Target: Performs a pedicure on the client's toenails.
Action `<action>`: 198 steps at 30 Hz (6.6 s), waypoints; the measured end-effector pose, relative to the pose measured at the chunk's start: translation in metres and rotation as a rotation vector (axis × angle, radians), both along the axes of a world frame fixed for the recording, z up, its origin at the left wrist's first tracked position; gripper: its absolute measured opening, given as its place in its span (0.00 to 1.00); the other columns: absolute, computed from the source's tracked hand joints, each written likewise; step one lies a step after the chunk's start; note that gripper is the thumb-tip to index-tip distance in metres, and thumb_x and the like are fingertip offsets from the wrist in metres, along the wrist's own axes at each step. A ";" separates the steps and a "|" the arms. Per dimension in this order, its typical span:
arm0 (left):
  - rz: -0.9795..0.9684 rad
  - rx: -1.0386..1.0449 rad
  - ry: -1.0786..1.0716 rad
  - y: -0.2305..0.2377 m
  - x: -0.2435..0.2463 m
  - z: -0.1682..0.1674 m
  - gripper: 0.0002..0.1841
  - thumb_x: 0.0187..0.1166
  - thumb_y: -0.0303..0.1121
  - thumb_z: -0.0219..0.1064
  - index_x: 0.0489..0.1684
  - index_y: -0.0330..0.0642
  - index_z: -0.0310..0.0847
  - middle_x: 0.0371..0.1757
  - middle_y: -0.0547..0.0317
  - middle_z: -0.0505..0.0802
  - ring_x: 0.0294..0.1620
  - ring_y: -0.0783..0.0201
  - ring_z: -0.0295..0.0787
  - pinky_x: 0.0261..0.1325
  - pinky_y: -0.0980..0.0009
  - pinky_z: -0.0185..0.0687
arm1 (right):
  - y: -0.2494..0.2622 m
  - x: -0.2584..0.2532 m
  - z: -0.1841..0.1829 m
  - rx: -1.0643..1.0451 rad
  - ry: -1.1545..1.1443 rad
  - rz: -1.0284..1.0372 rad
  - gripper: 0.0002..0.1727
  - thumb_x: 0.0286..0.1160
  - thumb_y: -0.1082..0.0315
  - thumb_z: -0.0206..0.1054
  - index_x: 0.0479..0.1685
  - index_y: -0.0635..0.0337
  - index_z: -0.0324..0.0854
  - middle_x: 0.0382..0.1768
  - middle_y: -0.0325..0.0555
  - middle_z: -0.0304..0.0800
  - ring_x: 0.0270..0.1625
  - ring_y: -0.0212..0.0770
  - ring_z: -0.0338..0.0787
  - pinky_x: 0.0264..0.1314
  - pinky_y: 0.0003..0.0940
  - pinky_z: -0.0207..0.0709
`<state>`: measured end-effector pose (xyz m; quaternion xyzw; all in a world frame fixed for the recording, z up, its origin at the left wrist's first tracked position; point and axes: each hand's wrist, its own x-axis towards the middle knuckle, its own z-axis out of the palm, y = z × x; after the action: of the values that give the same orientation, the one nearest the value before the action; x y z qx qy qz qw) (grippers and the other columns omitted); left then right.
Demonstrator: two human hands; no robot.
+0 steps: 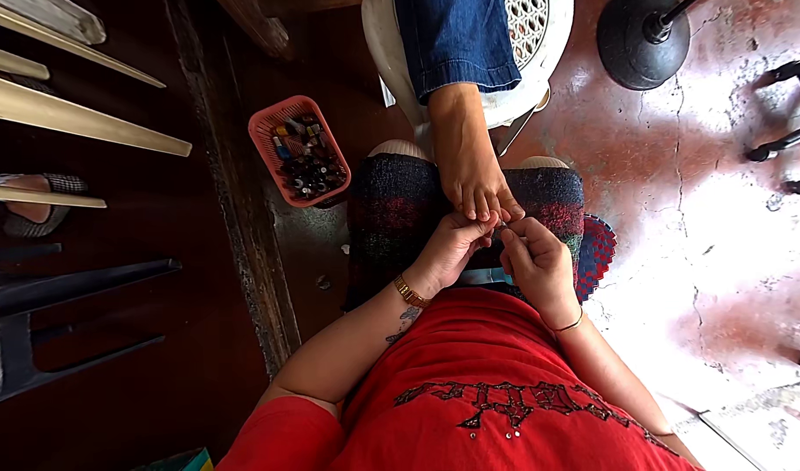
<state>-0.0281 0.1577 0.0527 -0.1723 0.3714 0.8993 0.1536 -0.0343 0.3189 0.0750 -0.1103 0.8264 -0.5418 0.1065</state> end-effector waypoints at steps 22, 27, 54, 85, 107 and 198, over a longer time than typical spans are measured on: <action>-0.002 -0.092 0.054 -0.002 0.001 -0.003 0.09 0.85 0.26 0.61 0.40 0.45 0.88 0.38 0.66 0.91 0.35 0.76 0.84 0.44 0.79 0.82 | 0.007 -0.025 0.036 0.441 0.193 0.072 0.11 0.78 0.60 0.69 0.33 0.52 0.93 0.20 0.34 0.90 0.19 0.26 0.84 0.21 0.29 0.79; 0.002 -0.095 0.051 -0.002 0.001 -0.002 0.09 0.85 0.26 0.61 0.38 0.45 0.88 0.37 0.65 0.91 0.35 0.75 0.84 0.45 0.79 0.82 | 0.004 -0.021 0.033 0.469 0.267 0.056 0.11 0.77 0.62 0.68 0.31 0.54 0.91 0.20 0.35 0.87 0.20 0.27 0.81 0.21 0.29 0.71; -0.096 0.121 -0.022 -0.004 -0.003 -0.001 0.12 0.86 0.23 0.57 0.52 0.43 0.88 0.53 0.61 0.92 0.44 0.71 0.88 0.49 0.73 0.87 | 0.030 -0.007 0.019 -0.429 -0.279 0.055 0.05 0.84 0.71 0.60 0.48 0.55 0.81 0.34 0.44 0.95 0.26 0.28 0.87 0.27 0.19 0.77; -0.089 0.066 -0.074 0.018 -0.019 -0.009 0.10 0.83 0.21 0.63 0.44 0.44 0.90 0.48 0.63 0.93 0.41 0.71 0.87 0.48 0.74 0.84 | -0.004 0.012 0.031 0.069 -0.061 -0.191 0.15 0.88 0.71 0.56 0.62 0.67 0.84 0.30 0.40 0.94 0.21 0.29 0.91 0.27 0.26 0.90; -0.087 0.069 -0.061 0.018 -0.020 -0.009 0.09 0.81 0.21 0.65 0.47 0.44 0.91 0.51 0.62 0.94 0.43 0.71 0.89 0.49 0.75 0.85 | -0.015 0.014 0.024 0.525 0.358 -0.178 0.13 0.84 0.72 0.60 0.56 0.68 0.87 0.35 0.51 0.93 0.32 0.44 0.92 0.36 0.41 0.86; -0.149 -0.072 -0.073 0.019 -0.019 -0.007 0.07 0.78 0.25 0.70 0.45 0.49 0.89 0.47 0.69 0.92 0.40 0.74 0.84 0.46 0.76 0.81 | -0.024 0.001 0.029 0.696 0.352 -0.226 0.08 0.81 0.72 0.61 0.39 0.65 0.85 0.34 0.56 0.87 0.39 0.55 0.90 0.39 0.50 0.81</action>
<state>-0.0470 0.1772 0.0461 -0.1825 0.4095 0.8645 0.2271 -0.0335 0.2954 0.1040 -0.0672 0.9730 -0.2109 -0.0656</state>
